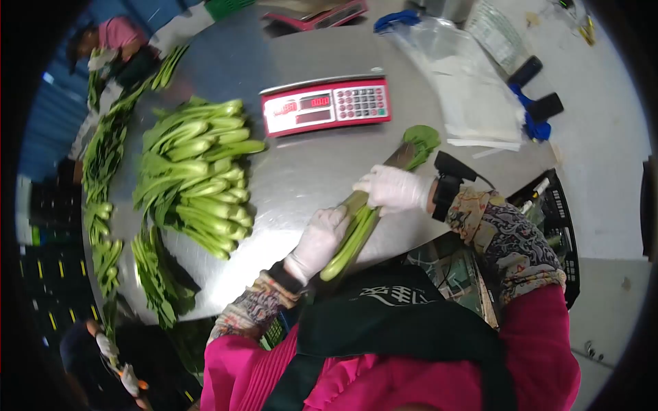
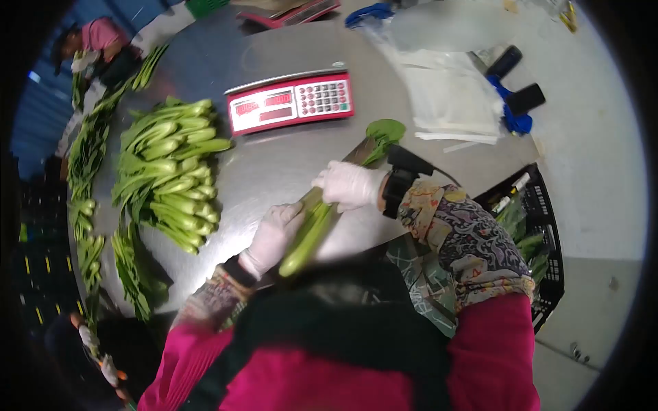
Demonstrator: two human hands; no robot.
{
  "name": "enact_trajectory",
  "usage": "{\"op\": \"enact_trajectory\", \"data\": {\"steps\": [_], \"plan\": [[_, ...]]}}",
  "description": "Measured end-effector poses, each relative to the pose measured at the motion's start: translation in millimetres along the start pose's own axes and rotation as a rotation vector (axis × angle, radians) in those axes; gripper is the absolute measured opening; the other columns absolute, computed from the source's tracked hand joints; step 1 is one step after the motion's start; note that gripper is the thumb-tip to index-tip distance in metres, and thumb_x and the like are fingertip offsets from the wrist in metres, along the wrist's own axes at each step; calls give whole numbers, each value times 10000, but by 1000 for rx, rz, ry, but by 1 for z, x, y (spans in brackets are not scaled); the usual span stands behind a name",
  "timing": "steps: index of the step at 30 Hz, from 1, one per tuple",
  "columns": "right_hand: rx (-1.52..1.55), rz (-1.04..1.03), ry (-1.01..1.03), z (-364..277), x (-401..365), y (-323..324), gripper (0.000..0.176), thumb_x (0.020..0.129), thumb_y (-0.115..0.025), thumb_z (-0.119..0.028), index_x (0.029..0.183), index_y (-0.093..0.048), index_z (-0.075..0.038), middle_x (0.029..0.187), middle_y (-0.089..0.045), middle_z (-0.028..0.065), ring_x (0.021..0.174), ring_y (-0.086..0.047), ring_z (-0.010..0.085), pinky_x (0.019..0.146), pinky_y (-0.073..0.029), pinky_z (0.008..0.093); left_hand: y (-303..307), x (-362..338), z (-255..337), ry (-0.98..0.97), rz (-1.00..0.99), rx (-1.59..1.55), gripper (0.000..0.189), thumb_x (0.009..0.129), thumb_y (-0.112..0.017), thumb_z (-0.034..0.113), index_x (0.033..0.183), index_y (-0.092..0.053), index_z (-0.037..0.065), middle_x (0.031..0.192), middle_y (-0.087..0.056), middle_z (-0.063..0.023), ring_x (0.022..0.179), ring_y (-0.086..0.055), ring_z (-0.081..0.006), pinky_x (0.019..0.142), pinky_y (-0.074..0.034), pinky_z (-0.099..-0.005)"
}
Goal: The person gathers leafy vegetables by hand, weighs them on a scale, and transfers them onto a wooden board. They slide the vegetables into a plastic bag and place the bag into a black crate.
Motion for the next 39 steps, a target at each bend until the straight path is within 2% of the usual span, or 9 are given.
{"op": "enact_trajectory", "data": {"steps": [4,10,16,22,26,28,30,36,39], "plan": [[137,365,-210,-27,-94,-13,210,726,-671,-343,798,-685,-146,1020,-617,97,909,-599,243,809,-428,356,44,63,1,116,-25,-506,140,799,-662,31,928,-698,-10,1034,-668,-150,984,-635,-274,883,-486,-340],[340,545,-1069,-10,-296,24,170,716,-710,-249,813,-680,-113,976,-619,82,826,-593,287,738,-454,384,-32,187,-36,556,276,-813,261,839,-644,60,1096,-651,14,1038,-673,-123,980,-637,-227,872,-487,-308],[575,620,-1596,-12,-414,-13,272,693,-758,-229,844,-673,-19,850,-608,168,761,-608,360,659,-487,390,-173,331,34,49,90,-531,369,739,-737,260,1039,-654,62,970,-633,-114,977,-579,-311,871,-462,-408],[794,613,-1661,-16,-449,-33,271,706,-767,-226,856,-674,-20,839,-606,171,762,-611,355,662,-489,368,-281,392,0,176,-337,-465,117,804,-688,142,884,-699,58,836,-669,-89,782,-634,-232,744,-507,-323],[713,635,-1529,-4,-453,-30,282,690,-768,-229,860,-681,-22,835,-611,159,761,-618,338,672,-489,366,-213,418,2,296,-95,-1067,143,842,-683,167,889,-696,33,805,-671,-65,781,-591,-117,742,-485,-264],[797,638,-1540,11,-446,-35,303,685,-765,-258,854,-680,-21,811,-610,156,752,-618,334,658,-484,370,-272,396,-9,230,-614,-352,166,822,-703,198,900,-693,52,861,-671,-103,810,-622,-190,797,-484,-308],[745,682,-1468,27,-441,-42,318,687,-761,-285,853,-683,-25,774,-610,155,738,-616,333,650,-482,378,-249,416,-4,212,-356,-328,140,822,-669,162,901,-674,47,847,-655,-150,838,-623,-313,781,-492,-366],[608,563,-1421,72,-434,-51,359,719,-714,-352,859,-689,-22,782,-625,166,746,-617,345,676,-485,412,-175,427,47,25,45,-550,170,860,-623,182,914,-637,21,916,-636,-166,878,-610,-320,800,-484,-364],[552,532,-1461,88,-427,-52,331,734,-697,-343,849,-687,-32,783,-629,166,751,-621,350,673,-485,416,-148,398,122,-403,113,-512,117,831,-623,95,932,-643,40,987,-655,-102,935,-602,-282,871,-458,-382]]}}
Point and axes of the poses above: each hand's wrist, its own x-axis towards the middle knuckle, its own y-axis out of the back of the hand, z = x × y, the point moved 7 cm from there along x, towards the middle knuckle
